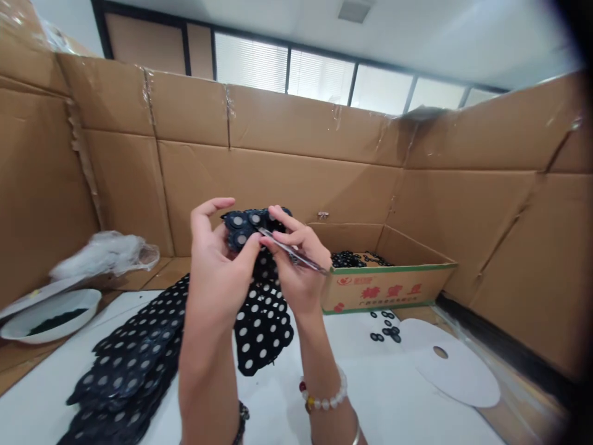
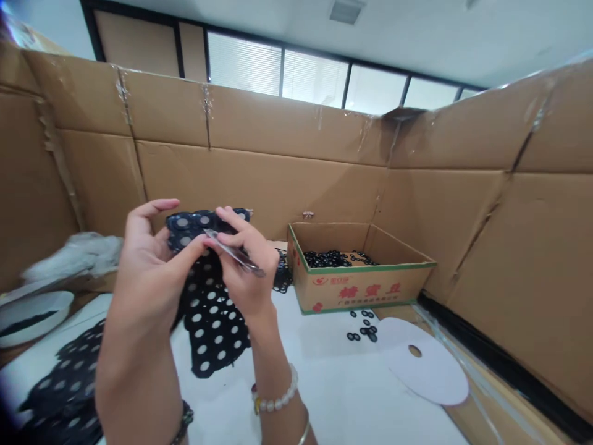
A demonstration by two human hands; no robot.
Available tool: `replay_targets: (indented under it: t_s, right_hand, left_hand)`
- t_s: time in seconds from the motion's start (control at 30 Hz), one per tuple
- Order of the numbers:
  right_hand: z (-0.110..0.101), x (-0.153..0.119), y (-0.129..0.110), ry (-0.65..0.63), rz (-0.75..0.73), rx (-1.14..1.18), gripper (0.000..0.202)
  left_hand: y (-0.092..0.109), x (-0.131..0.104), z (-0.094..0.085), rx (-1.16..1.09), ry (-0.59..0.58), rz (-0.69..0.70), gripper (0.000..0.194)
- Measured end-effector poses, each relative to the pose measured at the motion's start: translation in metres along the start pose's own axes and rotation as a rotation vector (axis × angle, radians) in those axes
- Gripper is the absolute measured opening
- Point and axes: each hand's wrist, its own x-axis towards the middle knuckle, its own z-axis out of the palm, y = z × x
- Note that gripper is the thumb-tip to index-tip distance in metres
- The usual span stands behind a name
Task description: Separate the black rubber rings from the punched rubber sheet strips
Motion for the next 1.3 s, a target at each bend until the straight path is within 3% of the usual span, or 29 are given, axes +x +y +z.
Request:
replay_targets:
  t_s: [0.1,0.17,0.27,0.4,0.5,0.6,0.7,0.87,1.03,1.3]
  right_hand:
    - [-0.001,0.001,0.001,-0.107,0.054,0.028,0.012]
    - [0.000,0.001,0.002,-0.108,0.032,-0.027,0.010]
    - [0.008,-0.004,0.004,-0.012,-0.101,-0.156,0.005]
    - [0.014,-0.008,0.005,0.103,-0.285,-0.306,0.029]
    - [0.009,-0.007,0.004,0.127,-0.360,-0.386,0.038]
    - [0.003,-0.005,0.003,0.163,-0.400,-0.387,0.034]
    - [0.001,-0.003,0.000,0.194,-0.364,-0.285,0.032]
    - [-0.001,0.000,-0.013,0.279,-0.179,-0.132,0.027]
    - [-0.008,0.003,-0.020,0.303,-0.211,-0.146,0.029]
    - [-0.013,0.007,-0.027,0.382,-0.132,-0.174,0.017]
  left_hand:
    - [-0.001,0.002,-0.006,0.097,0.004,-0.007,0.047]
    - [-0.001,0.002,-0.007,0.126,-0.011,-0.018,0.047]
    - [0.000,0.000,-0.004,0.088,-0.005,0.024,0.054]
    - [0.002,-0.005,0.005,0.017,-0.034,0.029,0.058]
    - [0.005,-0.009,0.011,-0.041,-0.117,-0.015,0.060]
    - [0.007,-0.013,0.018,-0.051,-0.167,-0.030,0.055]
    - [0.006,-0.016,0.022,0.002,-0.155,0.005,0.048]
    - [0.005,-0.018,0.024,0.049,-0.150,0.048,0.047]
    - [0.010,-0.023,0.023,0.026,-0.206,0.078,0.047]
    - [0.009,-0.031,0.025,0.072,-0.225,-0.022,0.045]
